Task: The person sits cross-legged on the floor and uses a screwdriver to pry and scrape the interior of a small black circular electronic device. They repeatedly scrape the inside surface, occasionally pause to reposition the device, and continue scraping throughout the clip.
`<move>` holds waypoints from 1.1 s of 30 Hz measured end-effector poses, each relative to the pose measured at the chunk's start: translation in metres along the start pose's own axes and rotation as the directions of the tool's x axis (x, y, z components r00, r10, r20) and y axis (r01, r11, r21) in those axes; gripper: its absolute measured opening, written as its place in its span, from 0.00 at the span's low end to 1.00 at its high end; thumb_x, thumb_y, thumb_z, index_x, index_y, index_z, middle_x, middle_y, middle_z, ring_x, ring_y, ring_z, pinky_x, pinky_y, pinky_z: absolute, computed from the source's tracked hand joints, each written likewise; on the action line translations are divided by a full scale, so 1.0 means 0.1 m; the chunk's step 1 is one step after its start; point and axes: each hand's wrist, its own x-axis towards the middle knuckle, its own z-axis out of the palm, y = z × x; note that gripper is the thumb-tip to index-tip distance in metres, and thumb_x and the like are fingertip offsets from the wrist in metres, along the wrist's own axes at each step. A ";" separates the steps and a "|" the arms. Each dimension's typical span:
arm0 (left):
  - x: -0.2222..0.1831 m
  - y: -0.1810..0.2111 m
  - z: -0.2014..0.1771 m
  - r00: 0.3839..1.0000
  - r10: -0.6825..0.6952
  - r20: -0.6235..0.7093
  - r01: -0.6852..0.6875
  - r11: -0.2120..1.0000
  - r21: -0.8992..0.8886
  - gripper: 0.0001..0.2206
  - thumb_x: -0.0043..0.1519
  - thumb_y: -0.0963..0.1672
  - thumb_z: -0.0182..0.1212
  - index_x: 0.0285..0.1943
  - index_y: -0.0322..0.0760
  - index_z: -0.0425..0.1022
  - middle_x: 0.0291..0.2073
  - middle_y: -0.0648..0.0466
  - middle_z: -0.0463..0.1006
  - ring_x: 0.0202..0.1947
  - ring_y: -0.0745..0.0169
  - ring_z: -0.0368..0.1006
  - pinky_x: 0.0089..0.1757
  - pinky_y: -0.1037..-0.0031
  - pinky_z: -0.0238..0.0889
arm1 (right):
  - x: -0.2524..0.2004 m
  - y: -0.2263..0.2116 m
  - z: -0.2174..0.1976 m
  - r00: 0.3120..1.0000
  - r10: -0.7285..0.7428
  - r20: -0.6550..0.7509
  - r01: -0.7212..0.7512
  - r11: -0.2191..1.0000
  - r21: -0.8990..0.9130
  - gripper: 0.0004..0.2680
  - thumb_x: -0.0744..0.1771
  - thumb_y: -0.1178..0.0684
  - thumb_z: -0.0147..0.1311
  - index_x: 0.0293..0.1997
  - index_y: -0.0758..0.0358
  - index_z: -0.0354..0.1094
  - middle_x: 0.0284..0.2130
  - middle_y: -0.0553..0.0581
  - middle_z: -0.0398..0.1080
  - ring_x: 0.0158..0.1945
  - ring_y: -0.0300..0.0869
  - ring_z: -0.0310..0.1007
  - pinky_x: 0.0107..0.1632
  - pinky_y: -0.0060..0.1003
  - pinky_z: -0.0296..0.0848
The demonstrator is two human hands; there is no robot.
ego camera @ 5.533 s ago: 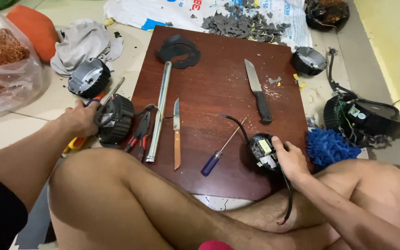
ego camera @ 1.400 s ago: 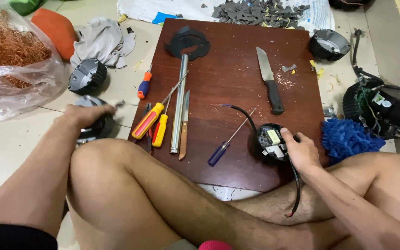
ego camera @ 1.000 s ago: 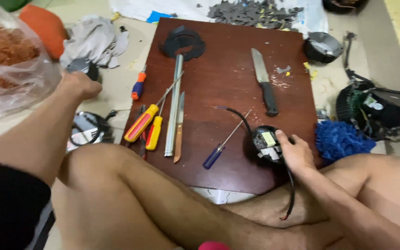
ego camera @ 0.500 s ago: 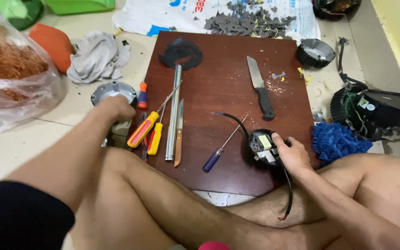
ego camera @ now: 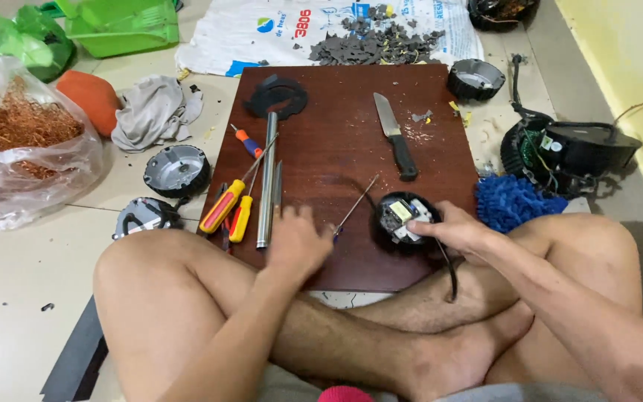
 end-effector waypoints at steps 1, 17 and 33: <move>-0.06 0.06 0.02 0.968 -0.064 0.244 0.027 0.988 0.151 0.27 0.62 0.52 0.60 0.65 0.30 0.71 0.61 0.37 0.68 0.61 0.28 0.69 0.55 0.44 0.72 | 0.10 0.05 0.00 0.995 -0.100 -0.025 0.096 0.987 -0.131 0.35 0.62 0.44 0.70 0.74 0.72 0.56 0.65 0.78 0.63 0.64 0.66 0.70 0.55 0.57 0.77; -0.12 0.06 0.13 0.842 -0.090 0.532 -0.093 0.947 0.307 0.26 0.60 0.50 0.54 0.63 0.28 0.72 0.54 0.33 0.81 0.56 0.30 0.78 0.51 0.45 0.74 | 0.53 0.36 -0.12 0.951 -0.288 -0.114 0.245 0.925 -0.291 0.32 0.63 0.42 0.67 0.74 0.60 0.59 0.57 0.72 0.71 0.63 0.64 0.72 0.59 0.56 0.73; 0.18 0.28 0.24 0.911 -0.111 0.398 -0.105 0.870 0.482 0.19 0.67 0.48 0.49 0.62 0.36 0.73 0.51 0.45 0.78 0.54 0.37 0.78 0.49 0.48 0.73 | 0.53 0.24 -0.58 0.987 -0.158 0.037 0.163 0.954 -0.253 0.32 0.61 0.48 0.69 0.74 0.55 0.61 0.60 0.78 0.69 0.64 0.66 0.70 0.55 0.57 0.76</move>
